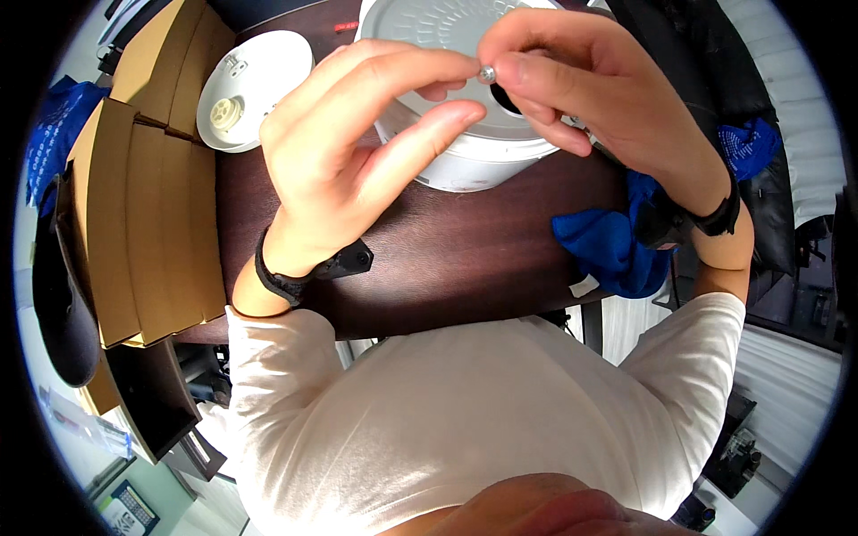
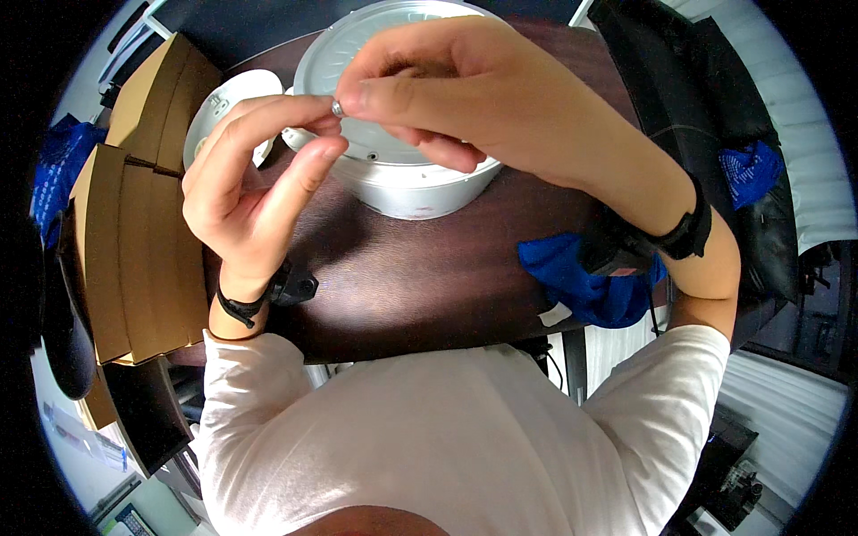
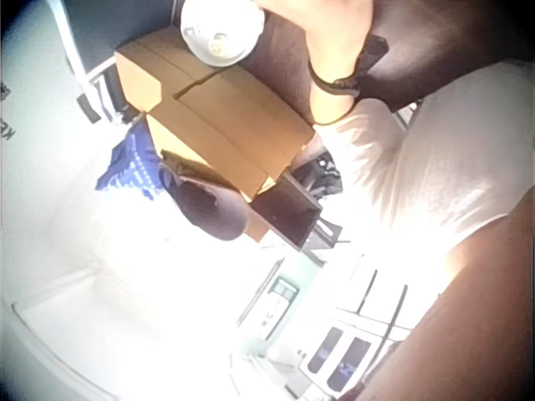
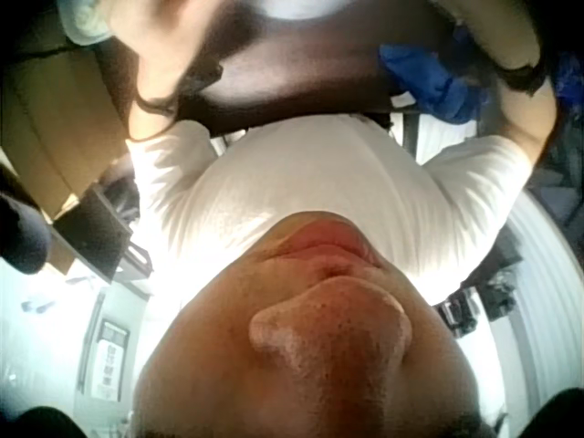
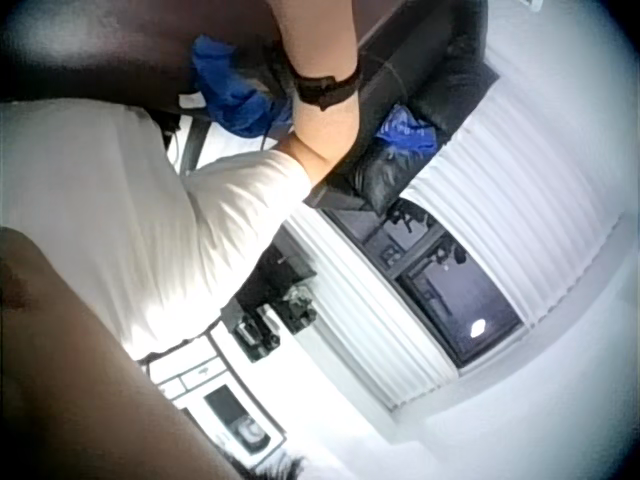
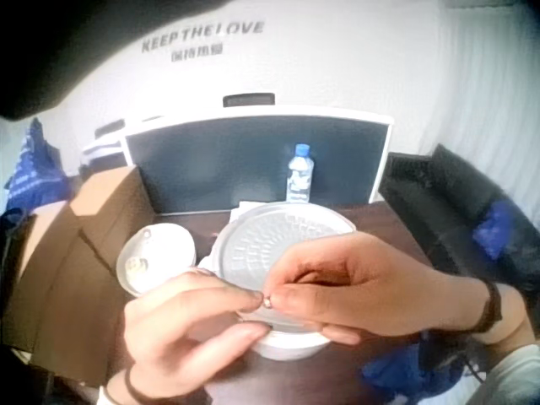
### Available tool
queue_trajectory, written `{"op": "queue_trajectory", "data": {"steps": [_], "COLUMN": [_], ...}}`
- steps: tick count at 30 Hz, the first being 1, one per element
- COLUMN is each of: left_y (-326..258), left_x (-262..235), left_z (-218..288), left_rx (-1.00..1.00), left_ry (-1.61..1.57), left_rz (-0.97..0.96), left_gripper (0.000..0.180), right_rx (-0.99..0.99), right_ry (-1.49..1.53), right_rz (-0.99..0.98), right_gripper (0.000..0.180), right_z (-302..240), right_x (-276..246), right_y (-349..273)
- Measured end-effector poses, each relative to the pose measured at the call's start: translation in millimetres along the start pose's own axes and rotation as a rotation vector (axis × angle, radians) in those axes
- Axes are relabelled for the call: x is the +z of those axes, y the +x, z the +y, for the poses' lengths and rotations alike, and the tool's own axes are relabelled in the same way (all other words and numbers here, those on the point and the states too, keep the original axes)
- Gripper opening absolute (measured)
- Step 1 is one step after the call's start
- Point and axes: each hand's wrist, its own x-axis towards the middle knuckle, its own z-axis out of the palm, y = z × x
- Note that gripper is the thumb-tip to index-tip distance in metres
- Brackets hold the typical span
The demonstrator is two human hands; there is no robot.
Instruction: The person assembles a white plastic appliance on a wooden table. They use a screwdriver to tighten screws on the lid and body, and use their hands to align and snap plastic components into place. A blue cloth is used to wipe the surface of the appliance during the process.
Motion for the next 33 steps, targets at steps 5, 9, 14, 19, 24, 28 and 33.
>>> {"op": "queue_trajectory", "data": {"steps": [5,9,14,19,24,28,33], "left_y": [-1,2,4,2,0,7,11], "left_x": [1,0,-2,-2,2,-9,-18], "left_z": [1,3,3,0,-5,-11,-31], "left_rx": [0.069,0.118,0.07,0.138,0.12,0.022,0.015], "left_ry": [0.03,0.09,0.135,0.273,0.289,0.249,0.104], "left_rz": [0.095,0.104,0.056,0.065,0.017,-0.185,-0.394], "left_gripper": [0.027,0.022,0.019,0.019,0.024,0.029,0.026], "right_rx": [0.012,0.086,-0.167,-0.202,0.215,0.254,-0.161], "right_ry": [0.015,-0.006,-0.477,-0.707,-0.482,-0.54,-0.991], "right_rz": [-0.047,0.0,0.249,0.315,0.2,0.123,0.163], "right_gripper": [0.02,0.022,0.021,0.019,0.021,0.02,0.014], "right_z": [-5,-7,-2,-13,-48,-31,20], "right_x": [8,14,19,31,25,11,0], "right_y": [3,5,4,3,4,11,8]}}
